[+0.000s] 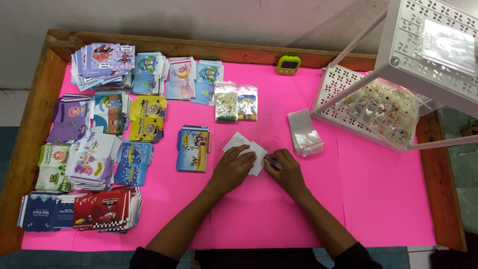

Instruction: Packaging small illustrated cards into decorative paper sleeves

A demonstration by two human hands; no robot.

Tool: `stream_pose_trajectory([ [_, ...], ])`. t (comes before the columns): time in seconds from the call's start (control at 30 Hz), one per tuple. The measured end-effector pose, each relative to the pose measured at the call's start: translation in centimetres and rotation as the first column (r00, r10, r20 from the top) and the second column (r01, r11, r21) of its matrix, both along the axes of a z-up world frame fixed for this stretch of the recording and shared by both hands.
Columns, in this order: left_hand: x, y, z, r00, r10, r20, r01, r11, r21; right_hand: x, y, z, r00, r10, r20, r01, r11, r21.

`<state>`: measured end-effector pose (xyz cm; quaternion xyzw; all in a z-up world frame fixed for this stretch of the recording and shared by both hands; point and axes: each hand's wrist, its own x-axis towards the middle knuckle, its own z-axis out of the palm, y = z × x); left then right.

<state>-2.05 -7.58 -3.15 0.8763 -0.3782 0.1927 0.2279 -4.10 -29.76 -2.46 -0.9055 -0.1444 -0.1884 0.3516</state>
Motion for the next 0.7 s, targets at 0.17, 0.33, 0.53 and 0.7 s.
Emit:
stream_pose_trajectory([
  [0.17,-0.4,-0.5,-1.0,0.998,-0.021,0.059,0.018,0.998,0.052,1.0,0.5,-0.1,1.000,0.008,0.004,-0.008,0.999,-0.037],
  [0.33,-0.7,-0.4,-0.4,0.999,-0.019,0.036,0.017,0.998,0.056,3.5,1.3,-0.6,0.998,0.058,-0.019,-0.059,0.998,-0.027],
  [0.53,-0.8,-0.3,-0.3,1.000,-0.006,0.016,0.005,1.000,0.030,5.5,2.9,-0.4,0.993,0.116,0.001,-0.116,0.993,-0.016],
  [0.7,-1.3,-0.2,1.9,0.994,0.093,0.054,-0.095,0.995,0.036,5.3,2.8,0.4,0.992,0.111,-0.054,-0.111,0.994,0.002],
])
